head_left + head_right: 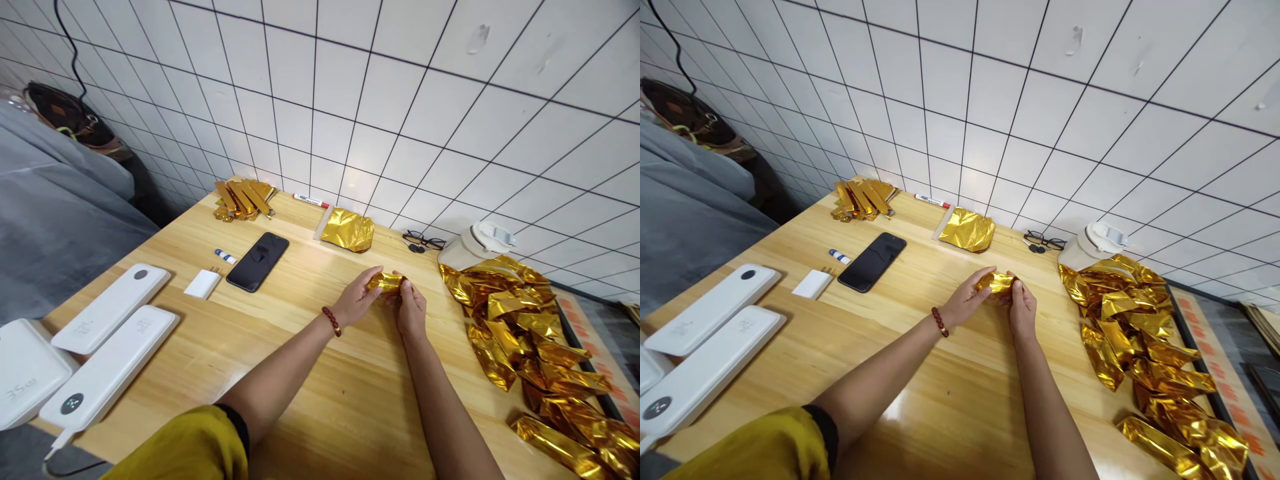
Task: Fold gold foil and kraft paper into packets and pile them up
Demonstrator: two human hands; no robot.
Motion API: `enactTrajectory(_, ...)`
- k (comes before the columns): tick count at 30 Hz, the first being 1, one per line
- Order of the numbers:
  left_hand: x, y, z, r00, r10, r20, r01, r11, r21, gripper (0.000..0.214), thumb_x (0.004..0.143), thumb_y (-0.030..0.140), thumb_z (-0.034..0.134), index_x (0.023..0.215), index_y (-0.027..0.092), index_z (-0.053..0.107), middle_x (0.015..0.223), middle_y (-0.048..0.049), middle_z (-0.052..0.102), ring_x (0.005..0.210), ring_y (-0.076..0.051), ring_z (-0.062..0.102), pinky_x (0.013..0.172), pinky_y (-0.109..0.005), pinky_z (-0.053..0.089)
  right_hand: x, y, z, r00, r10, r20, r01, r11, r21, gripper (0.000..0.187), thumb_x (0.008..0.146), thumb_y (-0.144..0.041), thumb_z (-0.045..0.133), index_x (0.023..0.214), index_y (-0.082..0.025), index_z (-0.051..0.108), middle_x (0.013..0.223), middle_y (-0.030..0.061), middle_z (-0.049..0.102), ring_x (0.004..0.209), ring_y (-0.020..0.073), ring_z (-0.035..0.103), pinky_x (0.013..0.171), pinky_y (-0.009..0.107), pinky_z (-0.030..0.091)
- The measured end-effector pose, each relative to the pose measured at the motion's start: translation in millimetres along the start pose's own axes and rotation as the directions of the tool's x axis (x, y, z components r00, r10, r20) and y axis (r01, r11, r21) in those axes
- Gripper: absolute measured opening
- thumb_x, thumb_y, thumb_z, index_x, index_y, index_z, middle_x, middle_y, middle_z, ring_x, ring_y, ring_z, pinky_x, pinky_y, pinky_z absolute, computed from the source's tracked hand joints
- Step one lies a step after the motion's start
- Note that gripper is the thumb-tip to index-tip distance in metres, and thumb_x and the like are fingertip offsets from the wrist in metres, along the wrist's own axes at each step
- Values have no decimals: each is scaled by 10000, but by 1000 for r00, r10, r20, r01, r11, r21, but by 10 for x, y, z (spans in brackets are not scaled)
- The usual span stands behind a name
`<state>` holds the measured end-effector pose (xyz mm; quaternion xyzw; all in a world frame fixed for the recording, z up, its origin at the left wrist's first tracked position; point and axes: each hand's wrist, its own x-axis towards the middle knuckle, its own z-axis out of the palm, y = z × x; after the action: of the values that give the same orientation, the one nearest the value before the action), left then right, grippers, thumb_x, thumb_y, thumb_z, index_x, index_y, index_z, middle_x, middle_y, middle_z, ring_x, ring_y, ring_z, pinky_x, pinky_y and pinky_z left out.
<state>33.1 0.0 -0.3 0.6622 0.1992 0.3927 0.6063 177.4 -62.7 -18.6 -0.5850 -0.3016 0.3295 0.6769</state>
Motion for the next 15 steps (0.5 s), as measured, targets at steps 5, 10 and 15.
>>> enactTrajectory(5,-15,-5,17,998,56,41,-58,998,35,514,875,383,565,1357,227,478,1409,-108,491,1306,-243,450,1113,-410,328,-1,-25,4,998,13,-67,-12,1000,26,529,843,-567,550,1156,-152,645,754,35,682,514,122,553,505,266,445)
enactTrajectory(10,-9,-37,4,996,-51,-69,44,994,-96,546,892,432,529,1381,209,433,1421,-124,476,1329,-240,425,1131,-413,303,-66,-27,27,997,-55,60,60,995,-80,487,874,-525,533,1216,-186,611,839,36,696,583,143,583,544,280,456)
enactTrajectory(15,22,-59,-9,990,-109,-94,91,980,-175,551,902,468,498,1378,202,425,1432,-139,461,1319,-241,438,1108,-410,341,-112,-61,32,986,-113,125,133,977,-169,516,899,-501,504,1318,-201,544,878,37,697,613,153,598,594,300,473)
